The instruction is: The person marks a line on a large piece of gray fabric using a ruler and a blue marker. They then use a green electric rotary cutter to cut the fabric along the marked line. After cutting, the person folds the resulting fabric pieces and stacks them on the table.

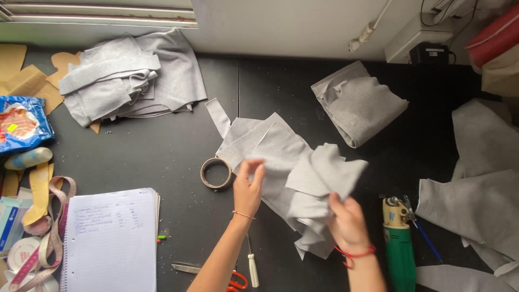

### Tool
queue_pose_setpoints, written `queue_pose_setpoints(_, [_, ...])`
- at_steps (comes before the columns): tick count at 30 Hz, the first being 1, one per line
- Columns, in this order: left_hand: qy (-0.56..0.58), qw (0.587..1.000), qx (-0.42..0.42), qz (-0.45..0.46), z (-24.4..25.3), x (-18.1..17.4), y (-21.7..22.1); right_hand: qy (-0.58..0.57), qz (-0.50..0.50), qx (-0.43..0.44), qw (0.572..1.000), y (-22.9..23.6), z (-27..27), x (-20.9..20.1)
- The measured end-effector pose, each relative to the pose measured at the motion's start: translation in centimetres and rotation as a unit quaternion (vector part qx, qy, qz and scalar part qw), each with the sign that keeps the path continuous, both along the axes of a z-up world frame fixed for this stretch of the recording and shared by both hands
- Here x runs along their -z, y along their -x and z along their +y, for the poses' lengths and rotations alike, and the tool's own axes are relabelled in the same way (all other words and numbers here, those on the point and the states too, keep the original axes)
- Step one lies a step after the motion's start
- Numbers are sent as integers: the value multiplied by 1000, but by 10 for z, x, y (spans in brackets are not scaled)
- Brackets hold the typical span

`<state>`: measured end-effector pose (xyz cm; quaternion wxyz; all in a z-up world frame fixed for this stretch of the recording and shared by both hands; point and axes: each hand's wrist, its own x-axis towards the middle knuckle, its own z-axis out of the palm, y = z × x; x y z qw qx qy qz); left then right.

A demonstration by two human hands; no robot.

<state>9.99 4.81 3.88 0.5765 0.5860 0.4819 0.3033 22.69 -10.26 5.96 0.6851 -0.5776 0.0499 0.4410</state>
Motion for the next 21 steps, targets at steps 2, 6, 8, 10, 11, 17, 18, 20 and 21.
queue_pose_setpoints(2, [133,990,40,-21,-1,-9,0,10,18,-3,1000,8,14,0])
queue_pose_setpoints(6, [310,935,149,-83,-5,-15,8,53,38,-28,997,20,30,-11])
queue_pose_setpoints(8, [305,933,168,-88,-7,-18,10,45,22,-19,999,18,25,-1])
queue_pose_setpoints(10, [298,931,186,-97,-10,-15,10,34,2,-12,999,10,15,4])
queue_pose_setpoints(11, [296,927,209,-93,-13,-10,9,41,-22,16,999,3,7,3])
queue_pose_setpoints(17, [302,910,280,-42,-24,-25,1,164,-183,130,961,-50,-75,-14])
queue_pose_setpoints(18, [299,917,264,-18,-26,-23,-1,199,-233,144,941,-62,-95,-12])
queue_pose_setpoints(20, [301,924,237,-9,-25,-9,-8,156,-255,145,943,-87,-130,-11])
queue_pose_setpoints(21, [303,931,206,3,-26,-2,-9,113,-276,143,944,-97,-150,-11])
